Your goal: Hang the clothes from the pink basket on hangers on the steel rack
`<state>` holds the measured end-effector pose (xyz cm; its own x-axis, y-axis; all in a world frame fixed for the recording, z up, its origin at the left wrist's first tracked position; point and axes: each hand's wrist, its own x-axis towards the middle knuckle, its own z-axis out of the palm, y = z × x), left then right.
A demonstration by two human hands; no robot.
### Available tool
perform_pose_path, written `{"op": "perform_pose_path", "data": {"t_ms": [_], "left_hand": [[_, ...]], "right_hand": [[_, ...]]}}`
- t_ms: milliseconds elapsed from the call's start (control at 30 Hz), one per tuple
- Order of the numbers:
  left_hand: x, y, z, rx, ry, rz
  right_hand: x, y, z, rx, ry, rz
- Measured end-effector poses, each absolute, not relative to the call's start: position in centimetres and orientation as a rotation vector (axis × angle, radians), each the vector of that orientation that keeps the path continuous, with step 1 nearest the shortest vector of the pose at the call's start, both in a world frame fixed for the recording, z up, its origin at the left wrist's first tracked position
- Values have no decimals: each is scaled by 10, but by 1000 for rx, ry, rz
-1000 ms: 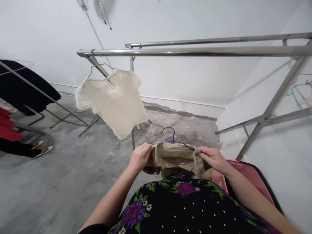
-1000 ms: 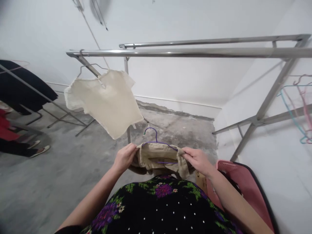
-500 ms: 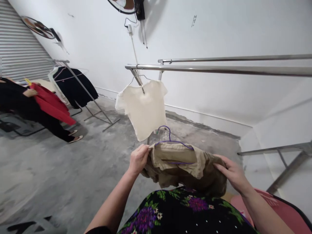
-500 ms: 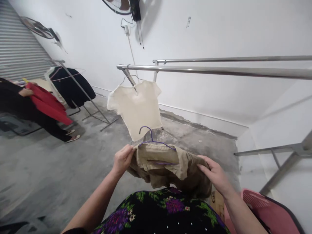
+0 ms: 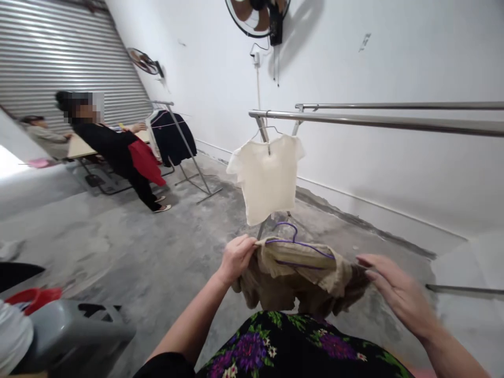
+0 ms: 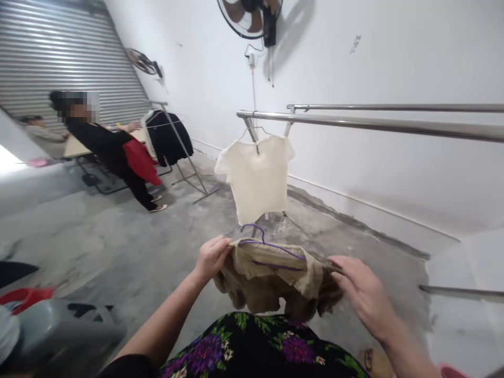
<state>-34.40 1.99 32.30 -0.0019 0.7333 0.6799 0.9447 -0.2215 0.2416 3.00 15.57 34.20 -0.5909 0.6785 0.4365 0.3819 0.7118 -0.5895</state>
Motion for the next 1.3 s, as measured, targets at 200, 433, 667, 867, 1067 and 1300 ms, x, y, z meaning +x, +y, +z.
{"op": "perform_pose_path", "data": {"t_ms": [200, 433, 667, 867, 1067, 1300], "left_hand": [[-338, 0, 316, -1932, -1770, -894], [-338, -13, 308, -1889, -1837, -817], [-353, -7, 306, -1986, -1782, -915], [-334, 23, 310, -2076, -1696, -938], [-309, 61, 321, -2138, -1654, -1002], [-286, 98, 332, -2115, -1710, -984]], "right_hand": [[-24, 136, 337, -676, -2412, 882], [-44, 126, 324, -537, -2228, 750], [-31, 139, 349, -465, -2665, 877], [-14, 152, 355, -426, -2708, 1387], [3, 164, 334, -473, -2474, 1440], [23, 198, 339, -486, -2341, 1624]]}}
